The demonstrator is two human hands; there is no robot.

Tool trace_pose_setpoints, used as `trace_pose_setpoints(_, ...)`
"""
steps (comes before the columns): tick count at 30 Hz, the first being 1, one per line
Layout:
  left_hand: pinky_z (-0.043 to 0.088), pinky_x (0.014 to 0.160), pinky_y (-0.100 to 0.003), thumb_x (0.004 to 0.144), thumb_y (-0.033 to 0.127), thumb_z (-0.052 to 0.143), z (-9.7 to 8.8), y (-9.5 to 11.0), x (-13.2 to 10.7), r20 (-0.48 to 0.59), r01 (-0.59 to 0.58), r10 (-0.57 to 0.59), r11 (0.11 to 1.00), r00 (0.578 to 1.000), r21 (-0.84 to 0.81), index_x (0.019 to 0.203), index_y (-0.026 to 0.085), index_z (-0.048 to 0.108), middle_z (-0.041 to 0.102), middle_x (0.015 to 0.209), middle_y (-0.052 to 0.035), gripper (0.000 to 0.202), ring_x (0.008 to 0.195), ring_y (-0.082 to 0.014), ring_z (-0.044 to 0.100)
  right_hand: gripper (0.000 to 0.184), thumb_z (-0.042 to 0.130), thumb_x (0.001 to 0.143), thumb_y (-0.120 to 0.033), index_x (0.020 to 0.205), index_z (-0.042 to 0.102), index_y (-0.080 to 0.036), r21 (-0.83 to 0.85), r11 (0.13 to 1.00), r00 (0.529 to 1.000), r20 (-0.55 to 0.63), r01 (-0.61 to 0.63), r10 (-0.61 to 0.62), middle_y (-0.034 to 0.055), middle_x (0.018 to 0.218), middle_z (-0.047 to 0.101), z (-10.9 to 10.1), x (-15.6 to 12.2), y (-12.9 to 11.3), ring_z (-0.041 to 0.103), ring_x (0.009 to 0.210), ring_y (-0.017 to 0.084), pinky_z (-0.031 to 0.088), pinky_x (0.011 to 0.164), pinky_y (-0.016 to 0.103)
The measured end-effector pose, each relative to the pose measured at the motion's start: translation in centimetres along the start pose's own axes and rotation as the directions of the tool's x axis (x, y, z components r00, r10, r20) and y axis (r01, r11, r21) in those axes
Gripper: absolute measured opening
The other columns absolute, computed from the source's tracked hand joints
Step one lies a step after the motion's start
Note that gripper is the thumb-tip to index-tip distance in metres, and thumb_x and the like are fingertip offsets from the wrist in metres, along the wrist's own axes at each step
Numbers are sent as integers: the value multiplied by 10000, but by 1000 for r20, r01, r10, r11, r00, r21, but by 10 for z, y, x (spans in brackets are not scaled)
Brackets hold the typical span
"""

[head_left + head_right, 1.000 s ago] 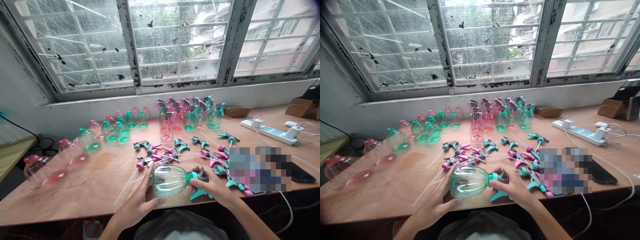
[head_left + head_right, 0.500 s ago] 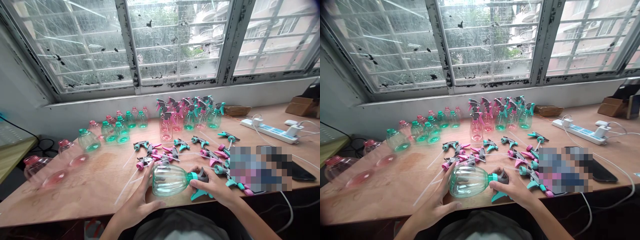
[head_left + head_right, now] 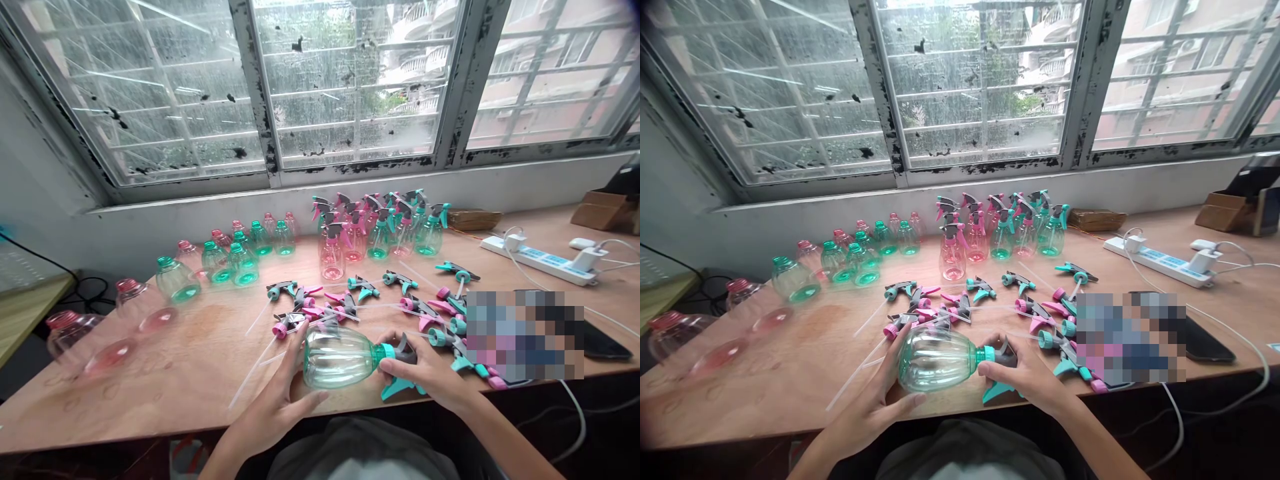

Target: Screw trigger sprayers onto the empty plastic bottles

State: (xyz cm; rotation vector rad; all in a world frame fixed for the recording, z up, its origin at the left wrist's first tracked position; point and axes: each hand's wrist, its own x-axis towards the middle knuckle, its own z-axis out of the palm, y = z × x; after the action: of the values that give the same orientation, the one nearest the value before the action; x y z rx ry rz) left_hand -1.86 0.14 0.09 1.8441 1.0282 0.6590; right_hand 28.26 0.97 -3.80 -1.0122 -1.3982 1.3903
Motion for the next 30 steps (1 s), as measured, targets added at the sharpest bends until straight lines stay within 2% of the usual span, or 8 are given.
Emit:
trace_pose_setpoints(5,153,1311,-433,975,311,645,0,-1,-1,-1,-2,2,1000,1000,11,1650,389,-23,69,1772,24,953,1627,-260,27,341,826,855,-446,1009,656,-194,-16,1000,1000,7,6,-6,-5,721,744,-1,-2,1,689,703,220,560,680,339)
trace_pose_setpoints(10,189,1307,-421,927,304,713,0,2,0,2,10,-10,1000,1000,-11,1652,388,-3,108,1769,18,1022,1625,-276,19,320,807,879,-453,1017,661,-205,-43,999,1000,12,15,-15,-5,736,740,-2,-1,2,687,720,222,552,683,338)
trace_pose_setpoints(16,170,1313,-433,980,336,664,2,0,-1,-33,11,-12,999,999,-38,1649,407,26,58,1774,11,926,1626,-269,89,323,809,874,-464,1007,669,-205,-60,998,1000,8,26,-26,-11,745,713,-2,0,4,675,725,217,541,668,321)
trace_pose_setpoints(19,285,1284,-437,985,327,663,3,-4,-1,-21,-17,15,992,1000,-128,1641,429,59,112,1770,1,898,1621,-290,116,317,818,866,-461,982,676,-202,-51,998,999,10,38,-37,-14,755,702,-1,0,4,662,715,202,535,653,302)
trace_pose_setpoints(21,375,1243,-431,985,318,666,4,-7,-1,-10,-38,37,980,999,-195,1638,437,75,169,1760,-10,889,1623,-303,81,316,825,861,-455,980,680,-201,-34,999,999,16,39,-38,-17,759,696,-1,0,3,660,713,196,534,645,292)
trace_pose_setpoints(24,424,1212,-423,995,307,656,4,-12,-2,-5,-60,61,967,998,-249,1635,443,92,227,1747,-18,864,1625,-304,29,322,834,856,-445,998,682,-200,3,1000,999,30,26,-26,-22,762,702,0,0,1,664,713,186,543,656,285)
trace_pose_setpoints(27,441,1200,-417,1005,305,644,5,-16,-2,-9,-85,86,963,996,-254,1629,461,119,208,1750,-6,830,1624,-315,37,333,840,851,-441,1011,678,-198,25,1000,999,43,17,-18,-23,767,709,0,-1,-1,673,716,183,561,673,289)
trace_pose_setpoints(30,453,1190,-409,1009,320,639,5,-19,-1,-23,-111,109,965,994,-238,1620,487,148,119,1765,22,801,1622,-339,41,340,838,851,-444,1019,676,-197,13,1000,999,38,24,-24,-25,766,706,-1,-1,-1,672,705,182,566,659,290)
